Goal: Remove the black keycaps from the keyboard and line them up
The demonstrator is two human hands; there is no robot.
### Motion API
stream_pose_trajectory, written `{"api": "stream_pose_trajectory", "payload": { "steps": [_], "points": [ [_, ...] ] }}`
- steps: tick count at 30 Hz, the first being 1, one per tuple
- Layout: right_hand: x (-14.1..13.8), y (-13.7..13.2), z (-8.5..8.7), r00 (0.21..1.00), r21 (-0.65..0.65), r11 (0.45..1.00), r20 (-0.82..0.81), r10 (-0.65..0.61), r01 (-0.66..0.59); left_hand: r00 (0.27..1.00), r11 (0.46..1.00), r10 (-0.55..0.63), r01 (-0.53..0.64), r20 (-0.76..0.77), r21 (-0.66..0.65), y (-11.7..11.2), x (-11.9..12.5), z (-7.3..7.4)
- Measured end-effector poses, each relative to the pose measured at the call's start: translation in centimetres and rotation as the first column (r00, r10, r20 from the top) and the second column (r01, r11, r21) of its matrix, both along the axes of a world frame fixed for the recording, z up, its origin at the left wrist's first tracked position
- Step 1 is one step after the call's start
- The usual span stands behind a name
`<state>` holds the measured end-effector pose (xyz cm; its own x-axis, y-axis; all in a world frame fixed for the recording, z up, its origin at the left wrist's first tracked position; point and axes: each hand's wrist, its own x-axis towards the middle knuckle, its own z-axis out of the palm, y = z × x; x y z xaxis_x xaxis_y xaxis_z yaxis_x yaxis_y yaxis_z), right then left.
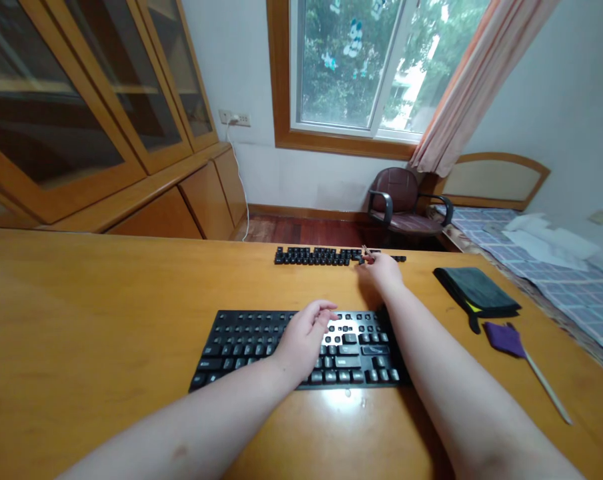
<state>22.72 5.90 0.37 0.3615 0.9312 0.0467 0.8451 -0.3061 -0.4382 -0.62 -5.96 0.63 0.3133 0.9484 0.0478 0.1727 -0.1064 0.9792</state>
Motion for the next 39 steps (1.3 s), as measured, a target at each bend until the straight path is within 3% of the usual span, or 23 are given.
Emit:
{"api": "stream_pose_trajectory", "payload": {
  "steps": [4, 14, 28, 39],
  "points": [
    [-0.1, 0.1, -1.6, 0.999, 0.004, 1.000, 0.047, 0.020, -0.020, 1.000, 1.000, -0.005, 0.005, 0.000, 0.008, -0.1, 0.0, 0.1],
    [0.1, 0.7, -2.4, 0.995, -0.015, 0.996, 0.047, 0.090, -0.089, 1.000, 1.000, -0.005, 0.005, 0.016, 0.011, 0.0, 0.1, 0.0],
    [0.3, -0.3, -2.1, 0.988, -0.003, 0.992, -0.090, 0.124, -0.125, 1.000, 1.000, -0.008, 0.008, 0.013, -0.014, 0.0, 0.2, 0.1],
    [0.2, 0.5, -2.2, 0.992, 0.022, 0.992, -0.019, 0.123, -0.122, 1.000, 1.000, -0.006, 0.007, 0.017, -0.021, -0.1, 0.3, 0.3]
  ]
}}
